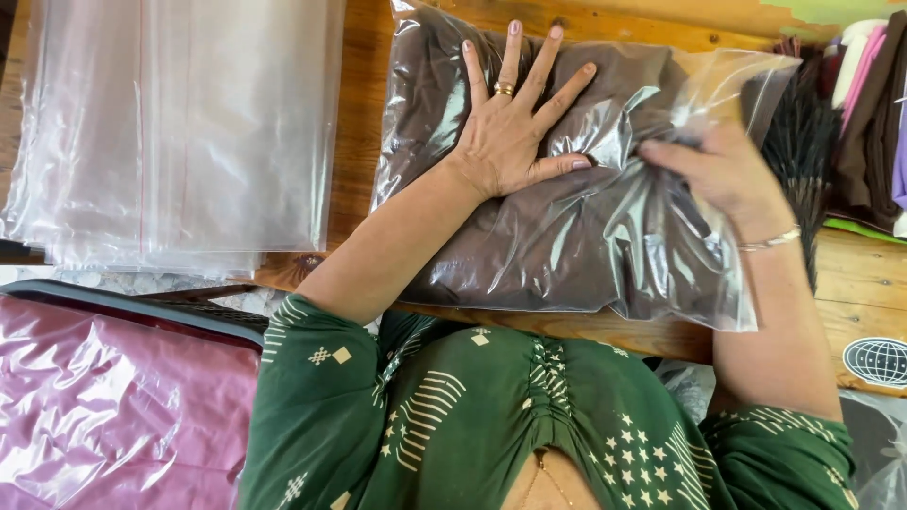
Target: The person places a folded brown garment into a clear plastic bag on a wooden table, smooths the fabric inside the bag, and seals the zip closure. The person repeats the sealing action to ensure the bag is closed.
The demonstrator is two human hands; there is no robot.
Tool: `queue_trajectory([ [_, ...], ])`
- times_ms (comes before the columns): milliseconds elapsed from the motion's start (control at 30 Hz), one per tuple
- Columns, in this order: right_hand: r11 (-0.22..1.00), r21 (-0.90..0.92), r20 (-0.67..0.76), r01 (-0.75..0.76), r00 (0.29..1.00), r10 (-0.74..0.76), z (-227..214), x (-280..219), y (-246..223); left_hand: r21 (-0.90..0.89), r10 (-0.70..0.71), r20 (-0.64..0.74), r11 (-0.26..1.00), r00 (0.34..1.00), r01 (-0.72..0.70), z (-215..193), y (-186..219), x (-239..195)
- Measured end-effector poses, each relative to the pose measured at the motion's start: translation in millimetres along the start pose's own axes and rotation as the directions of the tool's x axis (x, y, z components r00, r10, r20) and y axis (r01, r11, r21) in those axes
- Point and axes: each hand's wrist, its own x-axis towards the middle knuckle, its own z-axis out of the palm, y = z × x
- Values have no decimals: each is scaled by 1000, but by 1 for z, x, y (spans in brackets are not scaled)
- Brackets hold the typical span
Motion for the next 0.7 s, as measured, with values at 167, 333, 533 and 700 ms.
queue_trajectory([
  [167, 740, 574, -316, 350, 929, -195, -42, 9, 85, -47, 26, 75, 999, 997, -22, 0, 3, 5],
  [333, 698, 691, -276, 188, 961, 14, -14, 7, 16, -22, 52, 168, 999, 984, -49, -11, 10, 5],
  [533, 882, 352, -67, 314, 948, -311, 15, 26, 18, -47, 56, 80, 998, 995, -52, -3, 14, 4],
  [700, 948, 318, -319, -32, 938, 139, 9, 2, -42, -47, 36, 186, 999, 982, -28, -11, 13, 6],
])
